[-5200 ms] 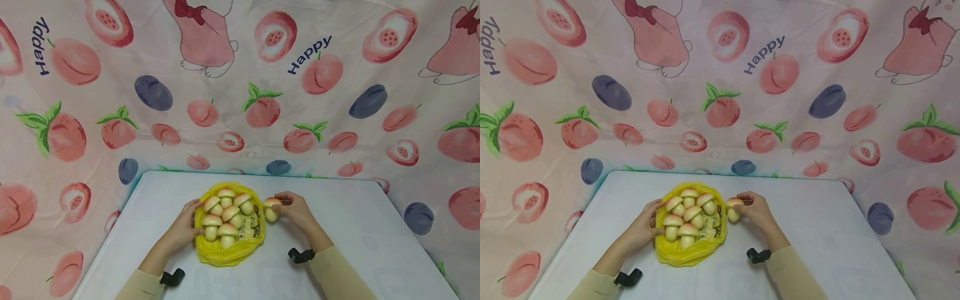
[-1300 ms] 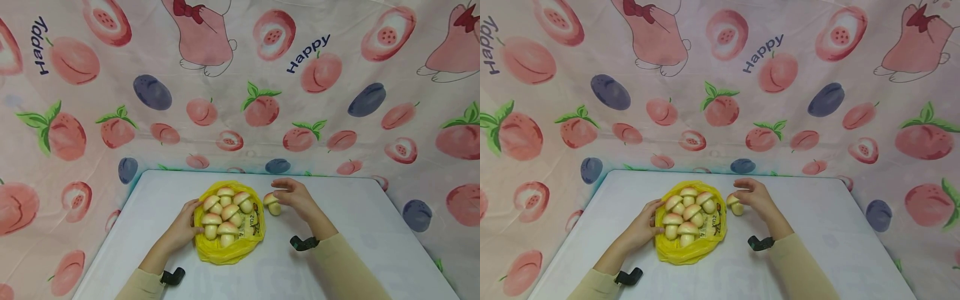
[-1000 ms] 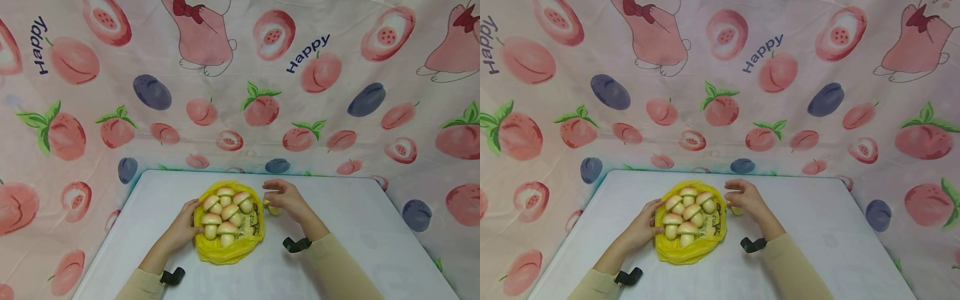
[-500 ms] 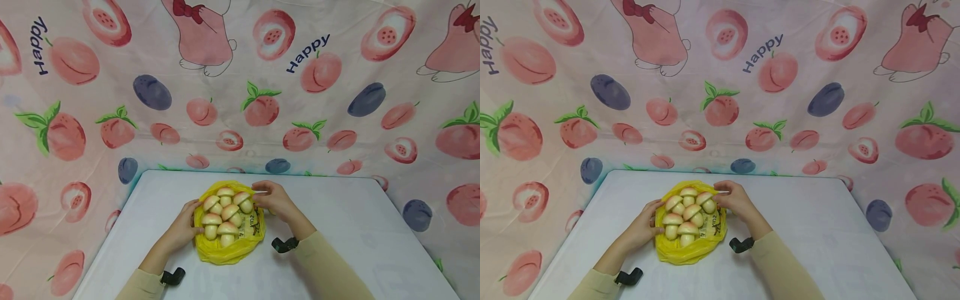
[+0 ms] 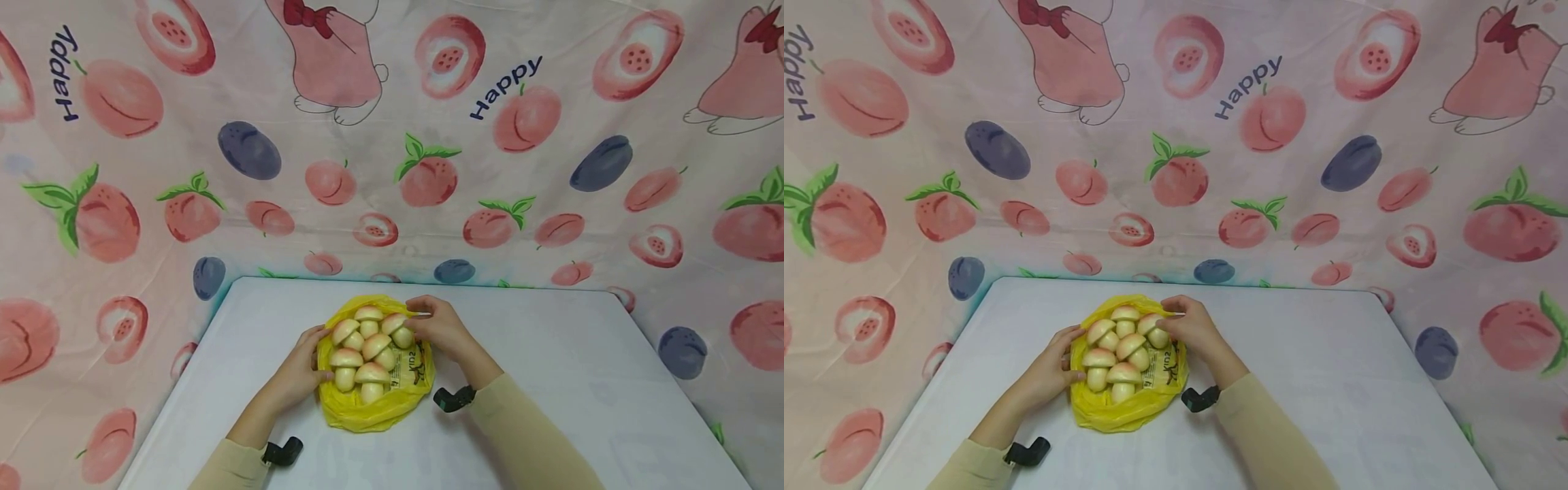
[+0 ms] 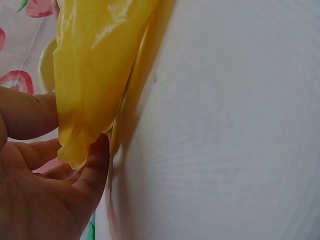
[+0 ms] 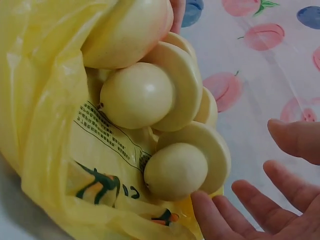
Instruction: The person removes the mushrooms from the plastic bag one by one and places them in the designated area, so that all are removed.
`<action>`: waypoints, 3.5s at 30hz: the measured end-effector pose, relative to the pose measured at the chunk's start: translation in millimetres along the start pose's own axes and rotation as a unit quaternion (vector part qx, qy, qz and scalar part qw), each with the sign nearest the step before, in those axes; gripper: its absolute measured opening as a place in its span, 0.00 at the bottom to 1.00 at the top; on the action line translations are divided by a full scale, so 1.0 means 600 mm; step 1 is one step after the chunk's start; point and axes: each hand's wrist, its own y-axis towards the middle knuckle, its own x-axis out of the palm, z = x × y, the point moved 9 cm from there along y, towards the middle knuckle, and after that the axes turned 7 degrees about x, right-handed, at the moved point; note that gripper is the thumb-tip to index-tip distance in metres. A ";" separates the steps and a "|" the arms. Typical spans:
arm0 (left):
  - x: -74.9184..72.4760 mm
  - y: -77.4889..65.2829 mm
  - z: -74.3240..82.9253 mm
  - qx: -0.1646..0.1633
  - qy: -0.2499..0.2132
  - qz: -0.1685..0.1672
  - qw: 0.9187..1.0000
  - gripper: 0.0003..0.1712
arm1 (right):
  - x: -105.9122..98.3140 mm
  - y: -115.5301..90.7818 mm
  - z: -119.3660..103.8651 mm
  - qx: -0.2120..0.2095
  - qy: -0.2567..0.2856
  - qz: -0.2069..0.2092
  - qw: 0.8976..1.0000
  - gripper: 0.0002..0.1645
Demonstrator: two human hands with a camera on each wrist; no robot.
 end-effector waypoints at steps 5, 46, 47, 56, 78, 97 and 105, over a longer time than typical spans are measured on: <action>-0.001 0.001 0.000 -0.002 -0.004 0.000 1.000 0.49 | 0.008 0.006 -0.001 -0.002 -0.013 0.009 1.000 0.30; -0.003 0.004 -0.003 -0.005 0.011 -0.001 1.000 0.49 | 0.034 0.031 0.015 0.007 -0.074 0.061 0.995 0.27; -0.003 0.005 -0.002 -0.005 0.013 -0.002 1.000 0.49 | 0.033 0.030 0.015 0.008 -0.070 0.062 0.996 0.27; -0.001 0.006 -0.001 -0.008 0.011 -0.002 1.000 0.49 | 0.024 0.019 0.012 0.010 -0.001 0.036 0.999 0.27; -0.003 0.004 0.004 -0.004 0.019 0.002 1.000 0.49 | -0.006 -0.005 0.000 0.007 0.055 -0.004 0.998 0.31; -0.002 0.005 -0.003 -0.005 0.009 0.004 1.000 0.49 | -0.066 -0.028 0.000 0.006 0.045 0.024 0.999 0.29; -0.002 0.006 -0.004 0.000 0.010 0.005 1.000 0.49 | -0.095 -0.035 0.004 0.009 0.035 0.035 0.999 0.30</action>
